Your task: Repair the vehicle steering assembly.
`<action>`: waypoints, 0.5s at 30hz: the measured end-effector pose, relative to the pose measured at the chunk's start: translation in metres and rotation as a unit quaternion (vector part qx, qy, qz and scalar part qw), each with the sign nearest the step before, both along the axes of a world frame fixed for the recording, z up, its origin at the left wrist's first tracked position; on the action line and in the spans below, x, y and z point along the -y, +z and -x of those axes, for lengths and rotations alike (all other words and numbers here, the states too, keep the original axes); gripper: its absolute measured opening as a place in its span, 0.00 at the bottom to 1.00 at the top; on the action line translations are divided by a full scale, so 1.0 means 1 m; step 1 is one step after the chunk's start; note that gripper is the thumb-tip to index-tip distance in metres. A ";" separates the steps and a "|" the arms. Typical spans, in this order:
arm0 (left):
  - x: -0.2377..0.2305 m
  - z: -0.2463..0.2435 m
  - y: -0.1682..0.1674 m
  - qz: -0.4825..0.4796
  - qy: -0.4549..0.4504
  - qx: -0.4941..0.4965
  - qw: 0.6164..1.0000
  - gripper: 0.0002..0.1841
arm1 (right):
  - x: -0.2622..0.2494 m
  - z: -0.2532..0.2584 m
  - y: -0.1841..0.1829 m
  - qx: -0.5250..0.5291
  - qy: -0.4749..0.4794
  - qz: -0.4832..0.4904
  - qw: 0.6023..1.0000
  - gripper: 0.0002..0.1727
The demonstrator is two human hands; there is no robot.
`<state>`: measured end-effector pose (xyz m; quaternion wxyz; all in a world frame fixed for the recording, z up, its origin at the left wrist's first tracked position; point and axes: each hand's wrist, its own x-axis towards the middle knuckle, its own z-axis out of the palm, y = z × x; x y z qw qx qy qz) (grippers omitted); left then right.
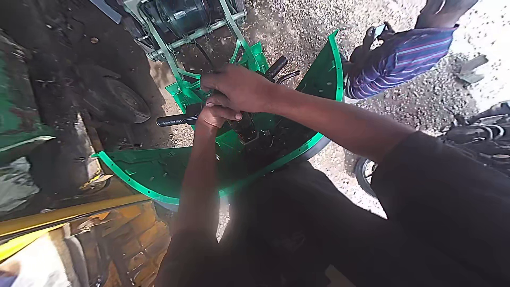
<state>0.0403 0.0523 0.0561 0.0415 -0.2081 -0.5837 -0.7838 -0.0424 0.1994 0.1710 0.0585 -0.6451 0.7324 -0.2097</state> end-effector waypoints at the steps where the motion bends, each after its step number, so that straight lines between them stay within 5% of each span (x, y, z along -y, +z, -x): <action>1: 0.003 0.000 0.000 -0.007 -0.017 0.004 1.000 0.16 | -0.002 0.000 0.001 -0.008 0.014 -0.003 1.000 0.17; 4: -0.014 -0.007 0.003 -0.019 0.154 0.059 0.986 0.19 | -0.007 0.006 0.000 -0.038 0.033 -0.003 0.999 0.13; 7: -0.067 -0.012 0.013 0.060 0.423 0.049 0.903 0.37 | -0.006 0.019 -0.007 -0.002 0.058 0.036 0.998 0.12; 9: -0.092 -0.012 0.015 0.059 0.506 0.033 0.860 0.48 | -0.004 0.016 -0.009 0.007 0.090 0.044 0.995 0.13; 12: -0.083 -0.002 0.011 0.028 0.517 -0.003 0.855 0.34 | 0.001 0.015 -0.007 -0.014 0.078 0.036 0.996 0.14; 15: -0.051 -0.002 0.000 -0.012 0.367 0.002 0.930 0.21 | 0.003 0.013 -0.003 -0.047 0.043 -0.006 0.998 0.18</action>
